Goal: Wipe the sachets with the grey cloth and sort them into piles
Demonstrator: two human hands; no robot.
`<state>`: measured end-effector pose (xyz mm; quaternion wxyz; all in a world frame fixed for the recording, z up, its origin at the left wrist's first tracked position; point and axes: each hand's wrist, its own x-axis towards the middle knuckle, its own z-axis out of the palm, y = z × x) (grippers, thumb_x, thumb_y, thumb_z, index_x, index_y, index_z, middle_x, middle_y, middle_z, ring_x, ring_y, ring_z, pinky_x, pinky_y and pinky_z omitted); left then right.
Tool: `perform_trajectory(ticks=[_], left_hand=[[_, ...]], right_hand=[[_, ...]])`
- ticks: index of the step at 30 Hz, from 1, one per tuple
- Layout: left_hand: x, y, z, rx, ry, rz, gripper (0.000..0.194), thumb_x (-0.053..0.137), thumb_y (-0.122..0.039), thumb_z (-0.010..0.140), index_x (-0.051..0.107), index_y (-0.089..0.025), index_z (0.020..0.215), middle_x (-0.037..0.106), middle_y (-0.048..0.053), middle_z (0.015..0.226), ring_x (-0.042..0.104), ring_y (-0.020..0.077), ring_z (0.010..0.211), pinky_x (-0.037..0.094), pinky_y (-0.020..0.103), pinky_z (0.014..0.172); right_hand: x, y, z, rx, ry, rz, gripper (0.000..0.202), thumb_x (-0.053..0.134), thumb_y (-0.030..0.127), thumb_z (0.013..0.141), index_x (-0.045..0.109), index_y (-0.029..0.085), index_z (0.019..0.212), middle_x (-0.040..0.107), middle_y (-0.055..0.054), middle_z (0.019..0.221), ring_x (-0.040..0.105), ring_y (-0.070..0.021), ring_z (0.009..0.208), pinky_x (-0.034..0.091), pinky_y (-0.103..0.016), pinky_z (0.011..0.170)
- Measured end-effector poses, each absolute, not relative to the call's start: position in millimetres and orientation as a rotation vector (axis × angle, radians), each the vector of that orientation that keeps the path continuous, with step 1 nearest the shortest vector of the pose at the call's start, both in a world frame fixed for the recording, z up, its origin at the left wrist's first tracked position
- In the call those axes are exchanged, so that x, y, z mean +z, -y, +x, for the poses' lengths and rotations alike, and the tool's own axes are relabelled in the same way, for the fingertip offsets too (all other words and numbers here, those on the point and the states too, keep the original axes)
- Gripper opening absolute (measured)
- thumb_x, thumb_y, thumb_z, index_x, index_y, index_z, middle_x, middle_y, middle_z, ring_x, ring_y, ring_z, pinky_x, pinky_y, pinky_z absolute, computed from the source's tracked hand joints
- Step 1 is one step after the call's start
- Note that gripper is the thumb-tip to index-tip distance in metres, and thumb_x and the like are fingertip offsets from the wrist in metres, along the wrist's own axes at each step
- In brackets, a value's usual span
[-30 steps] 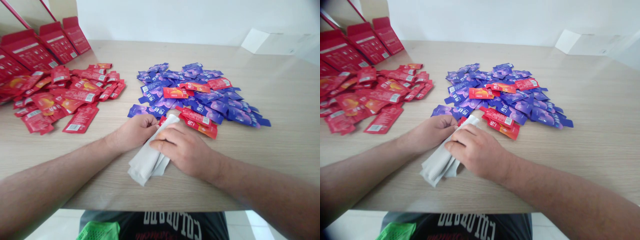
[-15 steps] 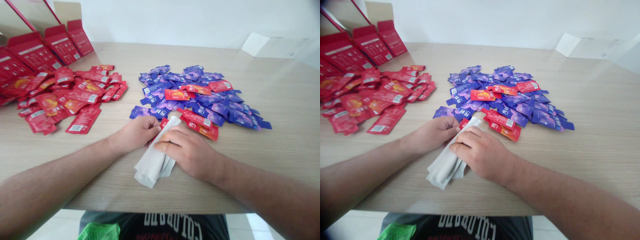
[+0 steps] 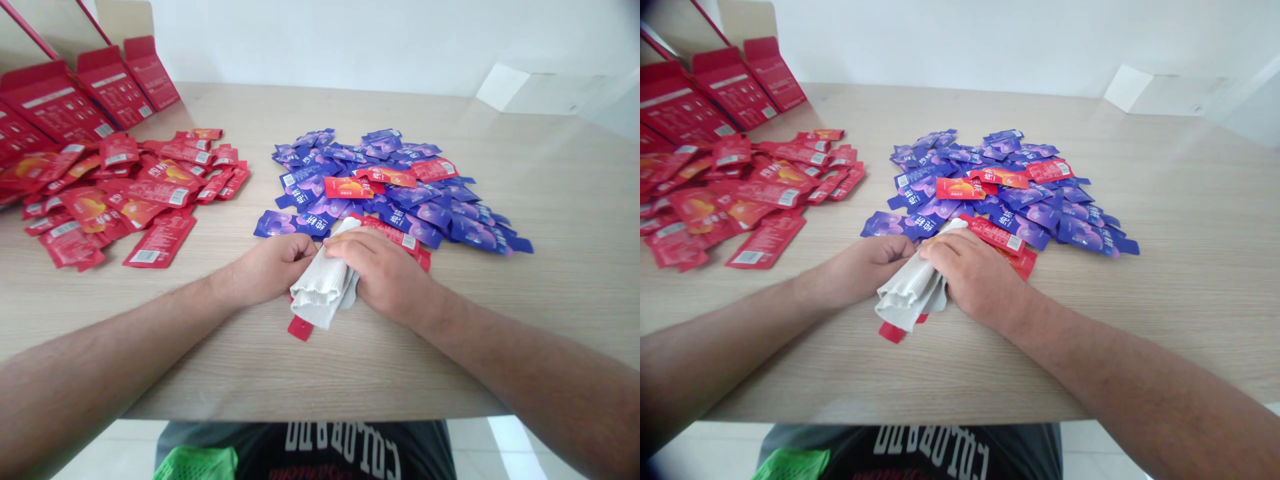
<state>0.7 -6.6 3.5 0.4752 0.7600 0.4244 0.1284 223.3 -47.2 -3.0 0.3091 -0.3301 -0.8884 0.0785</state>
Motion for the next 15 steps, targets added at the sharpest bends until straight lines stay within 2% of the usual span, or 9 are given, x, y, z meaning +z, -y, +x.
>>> perform_trajectory(ticks=[4, 11, 15], left_hand=[[3, 5, 1, 0.336, -1.055, 1.887, 0.025, 0.054, -0.040, 0.094, 0.059, -0.019, 0.082, 0.061, -0.002, 0.069, 0.052, 0.0098, 0.056, 0.037, 0.020, 0.048], [5, 2, 1, 0.403, -1.097, 1.881, 0.027, 0.056, -0.041, 0.093, 0.055, -0.020, 0.076, 0.057, -0.003, 0.065, 0.050, 0.0103, 0.055, 0.035, 0.021, 0.047], [5, 2, 1, 0.416, -1.130, 1.840, 0.026, 0.052, -0.039, 0.095, 0.054, -0.021, 0.076, 0.053, -0.005, 0.059, 0.045, 0.0102, 0.049, 0.034, 0.022, 0.044]], right_hand=[[-2, 50, 223, 0.197, 2.395, -0.824, 0.023, 0.056, 0.010, 0.097, 0.063, 0.011, 0.119, 0.066, -0.015, 0.123, 0.058, -0.0256, 0.121, 0.048, -0.044, 0.107], [-3, 60, 219, 0.155, 2.449, -0.962, 0.020, 0.054, 0.014, 0.098, 0.065, 0.015, 0.114, 0.064, -0.012, 0.109, 0.057, -0.0263, 0.104, 0.051, -0.044, 0.093], [-2, 64, 217, 0.211, 2.473, -0.960, 0.021, 0.057, 0.012, 0.095, 0.065, 0.014, 0.114, 0.062, -0.011, 0.109, 0.055, -0.0254, 0.103, 0.050, -0.042, 0.093]])
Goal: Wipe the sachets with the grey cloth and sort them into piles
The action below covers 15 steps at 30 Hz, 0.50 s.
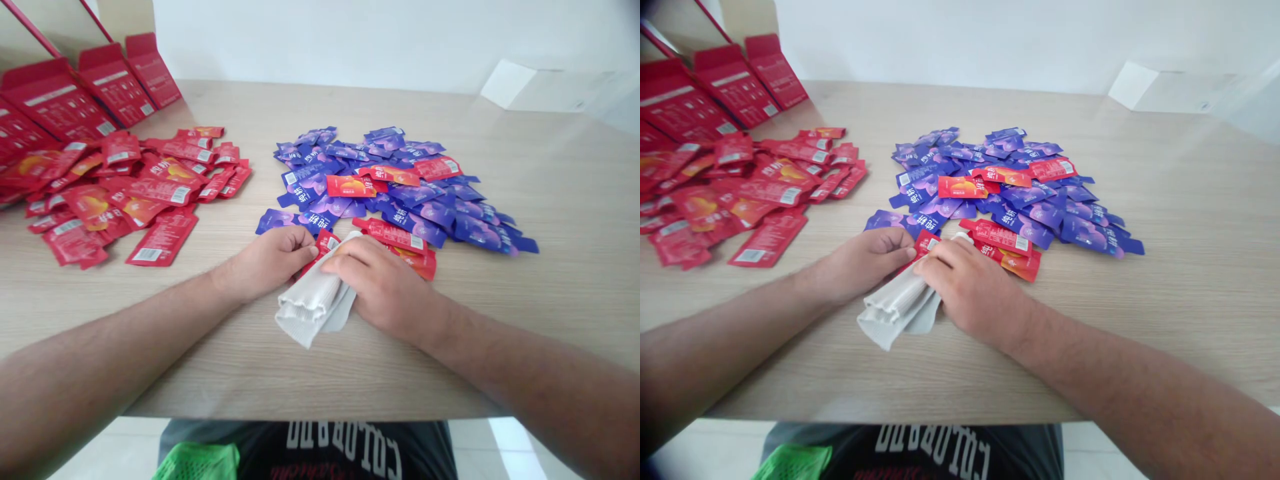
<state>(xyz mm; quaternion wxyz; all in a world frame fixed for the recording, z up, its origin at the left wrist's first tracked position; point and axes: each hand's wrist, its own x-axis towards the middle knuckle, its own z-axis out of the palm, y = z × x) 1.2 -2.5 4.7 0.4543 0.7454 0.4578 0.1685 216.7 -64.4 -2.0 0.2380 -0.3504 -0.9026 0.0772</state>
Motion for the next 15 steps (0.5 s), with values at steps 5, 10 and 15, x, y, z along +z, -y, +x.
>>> perform_trajectory(ticks=[5, 10, 15], left_hand=[[3, 4, 1, 0.488, -1.169, 1.917, 0.025, 0.053, -0.037, 0.094, 0.058, -0.020, 0.077, 0.056, -0.004, 0.064, 0.047, 0.0104, 0.054, 0.035, 0.023, 0.048], [3, 4, 2, 0.543, -1.235, 1.927, 0.025, 0.053, -0.038, 0.094, 0.058, -0.020, 0.078, 0.057, -0.003, 0.065, 0.047, 0.0106, 0.056, 0.036, 0.024, 0.051], [3, 5, 2, 0.580, -1.262, 1.900, 0.027, 0.052, -0.040, 0.095, 0.057, -0.020, 0.078, 0.055, -0.004, 0.062, 0.046, 0.0104, 0.054, 0.036, 0.023, 0.050]], right_hand=[[1, 75, 209, 0.212, 2.614, -0.827, 0.019, 0.051, 0.019, 0.101, 0.068, 0.015, 0.111, 0.063, -0.009, 0.104, 0.055, -0.0243, 0.100, 0.049, -0.040, 0.089], [1, 81, 204, 0.191, 2.648, -0.741, 0.023, 0.048, 0.023, 0.104, 0.069, 0.017, 0.112, 0.065, -0.009, 0.106, 0.055, -0.0229, 0.101, 0.049, -0.037, 0.087], [0, 83, 199, 0.160, 2.652, -0.746, 0.023, 0.048, 0.023, 0.104, 0.069, 0.017, 0.112, 0.065, -0.008, 0.105, 0.056, -0.0234, 0.099, 0.049, -0.038, 0.085]])
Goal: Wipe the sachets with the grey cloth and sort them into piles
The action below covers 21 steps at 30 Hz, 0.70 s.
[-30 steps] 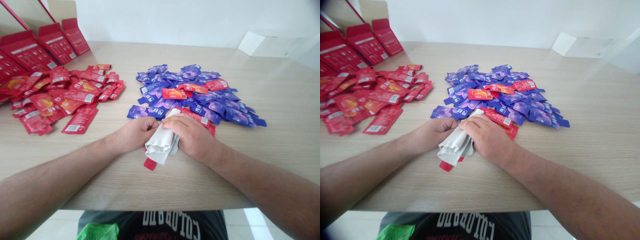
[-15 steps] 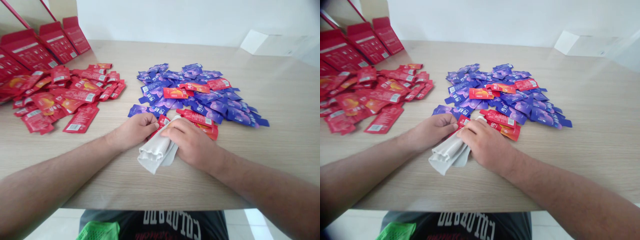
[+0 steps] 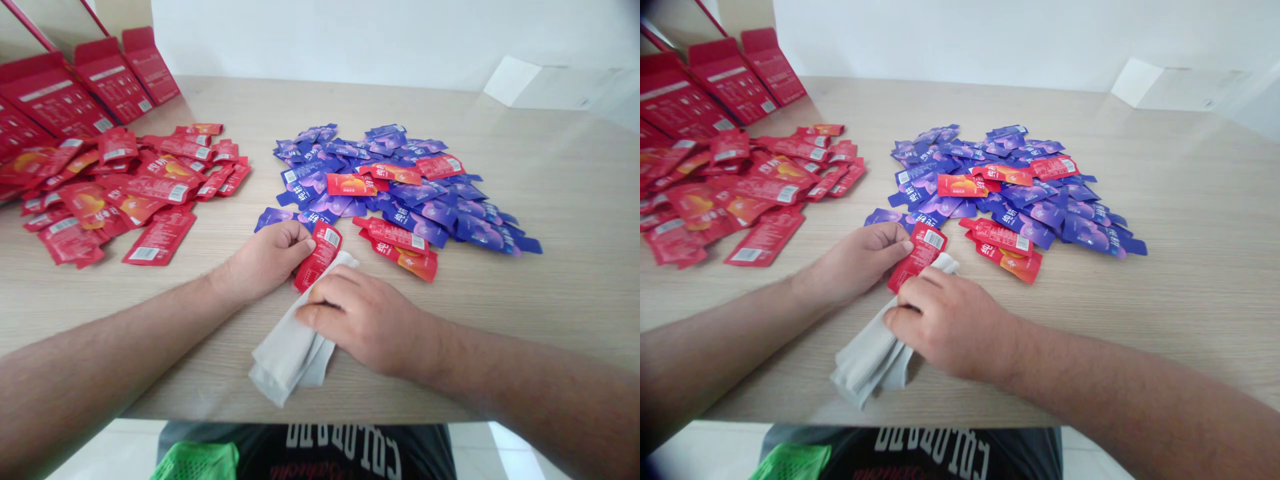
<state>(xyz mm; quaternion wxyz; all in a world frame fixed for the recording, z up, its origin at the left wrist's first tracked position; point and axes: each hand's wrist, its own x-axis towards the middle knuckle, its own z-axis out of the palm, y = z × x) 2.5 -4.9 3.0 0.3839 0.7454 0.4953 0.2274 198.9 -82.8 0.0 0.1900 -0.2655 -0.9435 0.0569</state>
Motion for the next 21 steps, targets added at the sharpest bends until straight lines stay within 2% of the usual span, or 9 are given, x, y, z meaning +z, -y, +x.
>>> perform_trajectory(ticks=[3, 8, 13, 17, 21], left_hand=[[2, 4, 1, 0.532, -1.219, 1.908, 0.026, 0.054, -0.039, 0.094, 0.058, -0.020, 0.077, 0.054, -0.004, 0.063, 0.045, 0.0099, 0.054, 0.034, 0.022, 0.048], [2, 3, 0, 0.401, -1.021, 1.841, 0.022, 0.055, -0.038, 0.093, 0.058, -0.020, 0.080, 0.058, -0.003, 0.068, 0.050, 0.0100, 0.055, 0.035, 0.021, 0.048], [1, 3, -1, 0.490, -1.015, 1.823, 0.025, 0.056, -0.038, 0.094, 0.054, -0.020, 0.077, 0.053, -0.004, 0.065, 0.046, 0.0089, 0.054, 0.032, 0.021, 0.046], [-1, -2, -3, 0.549, -1.035, 1.863, 0.024, 0.055, -0.037, 0.095, 0.055, -0.019, 0.079, 0.050, -0.005, 0.064, 0.041, 0.0082, 0.054, 0.033, 0.021, 0.048], [-1, -5, -6, 0.592, -1.030, 1.830, 0.024, 0.055, -0.036, 0.095, 0.054, -0.019, 0.079, 0.050, -0.005, 0.064, 0.041, 0.0080, 0.054, 0.033, 0.021, 0.049]], right_hand=[[2, 80, 200, 0.164, 2.670, -0.670, 0.025, 0.046, 0.023, 0.105, 0.069, 0.017, 0.111, 0.066, -0.007, 0.106, 0.056, -0.0232, 0.100, 0.050, -0.038, 0.086], [-1, 59, 217, 0.176, 2.374, -0.831, 0.022, 0.054, 0.015, 0.100, 0.065, 0.014, 0.119, 0.064, -0.011, 0.115, 0.055, -0.0241, 0.111, 0.048, -0.042, 0.101], [-1, 62, 219, 0.206, 2.363, -0.980, 0.021, 0.061, 0.010, 0.093, 0.065, 0.012, 0.113, 0.062, -0.012, 0.111, 0.056, -0.0258, 0.106, 0.050, -0.043, 0.095], [0, 74, 211, 0.248, 2.552, -0.858, 0.018, 0.055, 0.015, 0.098, 0.066, 0.014, 0.112, 0.063, -0.010, 0.106, 0.056, -0.0243, 0.099, 0.051, -0.041, 0.088], [0, 71, 214, 0.291, 2.496, -0.854, 0.020, 0.053, 0.015, 0.099, 0.065, 0.016, 0.115, 0.063, -0.010, 0.108, 0.057, -0.0242, 0.101, 0.051, -0.042, 0.090]])
